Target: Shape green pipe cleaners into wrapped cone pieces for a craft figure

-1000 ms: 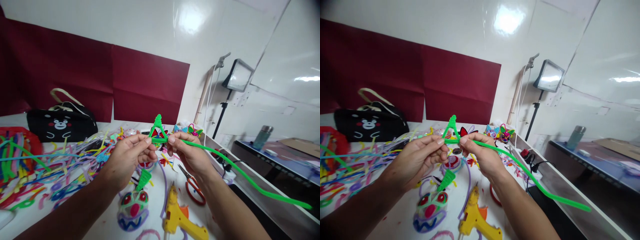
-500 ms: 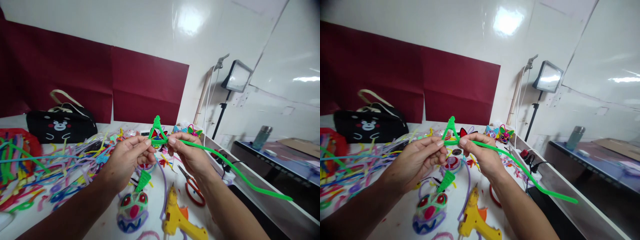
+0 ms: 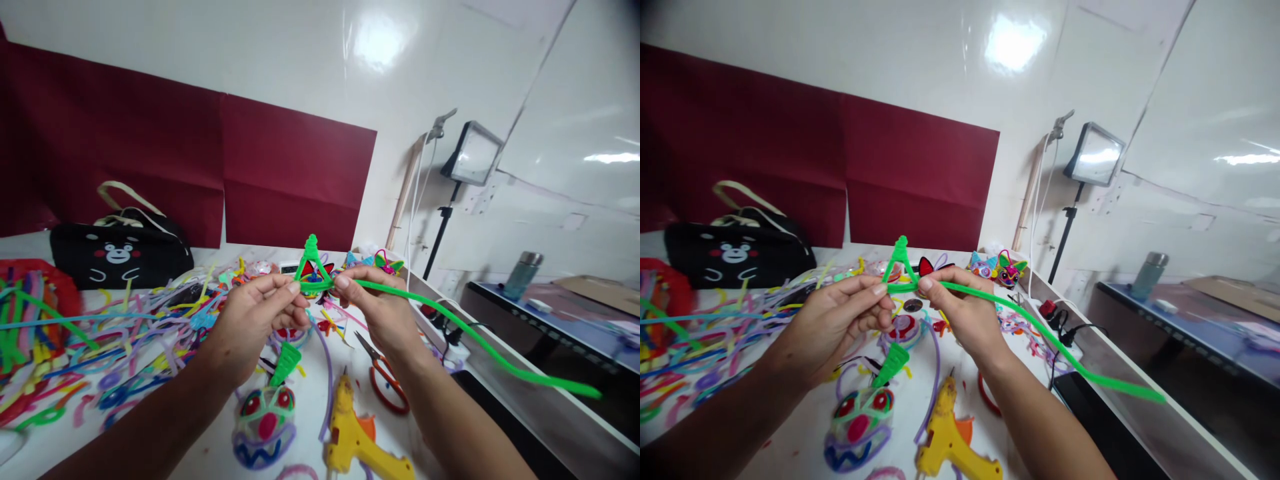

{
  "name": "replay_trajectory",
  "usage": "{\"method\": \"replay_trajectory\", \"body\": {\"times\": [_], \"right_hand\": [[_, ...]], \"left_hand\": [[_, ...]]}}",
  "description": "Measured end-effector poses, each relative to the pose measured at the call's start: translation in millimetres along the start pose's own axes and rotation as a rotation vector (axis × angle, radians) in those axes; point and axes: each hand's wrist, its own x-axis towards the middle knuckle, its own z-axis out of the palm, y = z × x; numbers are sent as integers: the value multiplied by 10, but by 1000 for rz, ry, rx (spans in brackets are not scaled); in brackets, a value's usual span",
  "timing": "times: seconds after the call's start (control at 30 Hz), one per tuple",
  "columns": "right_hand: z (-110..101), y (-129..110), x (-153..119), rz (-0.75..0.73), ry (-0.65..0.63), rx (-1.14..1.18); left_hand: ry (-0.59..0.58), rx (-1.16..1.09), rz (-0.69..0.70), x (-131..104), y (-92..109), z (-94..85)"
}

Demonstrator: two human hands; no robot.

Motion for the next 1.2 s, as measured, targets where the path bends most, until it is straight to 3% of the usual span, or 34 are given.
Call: {"method": "replay_trajectory", "body": {"times": [0.33,0.77,1.2], "right_hand": [[13,-57,-19,-77,30,-165],[46,90,10,188,-126,317],[93,75,2,302,-175,505]], "left_hand": [[6,33,7,-6,-10,-3],[-46,-79,-1,0,-37,10],[-43,-143,-40,-19,0,39]]}}
